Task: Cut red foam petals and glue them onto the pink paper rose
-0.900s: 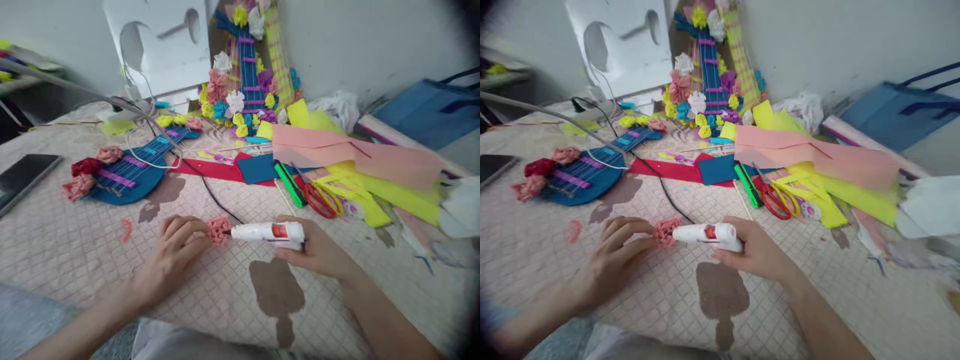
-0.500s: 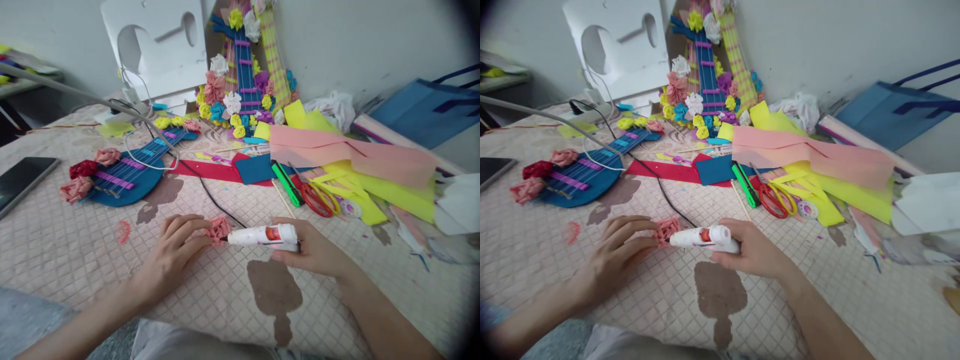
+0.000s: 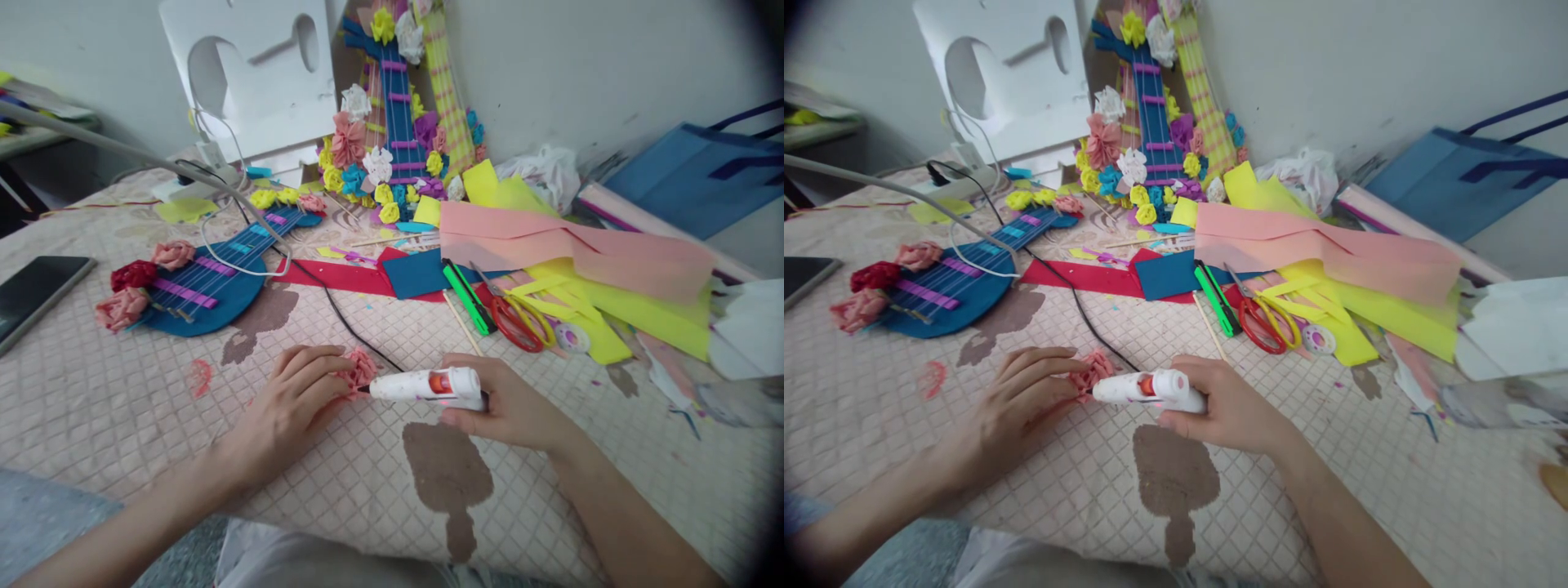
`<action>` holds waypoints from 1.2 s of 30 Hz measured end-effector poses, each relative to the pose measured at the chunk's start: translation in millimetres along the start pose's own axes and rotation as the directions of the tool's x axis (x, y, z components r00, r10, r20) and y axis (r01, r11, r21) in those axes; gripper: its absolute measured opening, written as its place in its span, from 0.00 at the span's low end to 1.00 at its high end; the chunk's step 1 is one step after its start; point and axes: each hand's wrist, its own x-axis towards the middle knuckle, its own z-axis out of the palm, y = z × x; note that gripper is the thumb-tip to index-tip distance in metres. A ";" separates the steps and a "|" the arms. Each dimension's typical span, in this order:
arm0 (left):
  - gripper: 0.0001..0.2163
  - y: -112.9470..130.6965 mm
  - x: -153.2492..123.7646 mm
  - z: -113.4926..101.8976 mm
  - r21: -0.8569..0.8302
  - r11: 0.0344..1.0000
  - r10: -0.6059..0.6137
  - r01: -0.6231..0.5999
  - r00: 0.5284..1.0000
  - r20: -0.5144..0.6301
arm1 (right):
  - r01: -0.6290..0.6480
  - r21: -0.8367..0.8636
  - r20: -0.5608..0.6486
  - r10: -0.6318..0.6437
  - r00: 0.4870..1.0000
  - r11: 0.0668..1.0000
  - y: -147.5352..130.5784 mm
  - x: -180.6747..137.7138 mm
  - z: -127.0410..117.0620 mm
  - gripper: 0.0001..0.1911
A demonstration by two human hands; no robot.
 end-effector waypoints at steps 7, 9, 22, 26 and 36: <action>0.12 1.8 1.5 6.2 -0.100 0.988 -0.120 0.115 0.992 -0.046 | 0.015 -0.028 0.016 -0.014 1.000 1.000 0.4 0.4 0.3 0.11; 0.13 3.3 2.5 6.4 -0.149 0.976 -0.164 0.161 0.986 -0.008 | 0.018 -0.033 0.015 -0.018 1.000 0.999 0.5 0.6 0.5 0.11; 0.18 6.8 4.8 6.5 -0.188 0.954 -0.239 0.234 0.971 -0.002 | 0.006 -0.096 0.038 -0.002 0.999 0.995 0.6 -1.6 -1.7 0.11; 0.19 6.6 5.9 7.8 -0.193 0.953 -0.247 0.235 0.968 -0.043 | 0.017 -0.070 0.074 -0.012 0.997 0.997 3.0 -3.1 -7.2 0.12; 0.23 -1.3 8.9 13.1 -0.230 0.928 -0.307 0.293 0.951 -0.027 | -0.097 0.187 0.007 0.097 0.995 0.978 20.7 -9.8 -13.2 0.13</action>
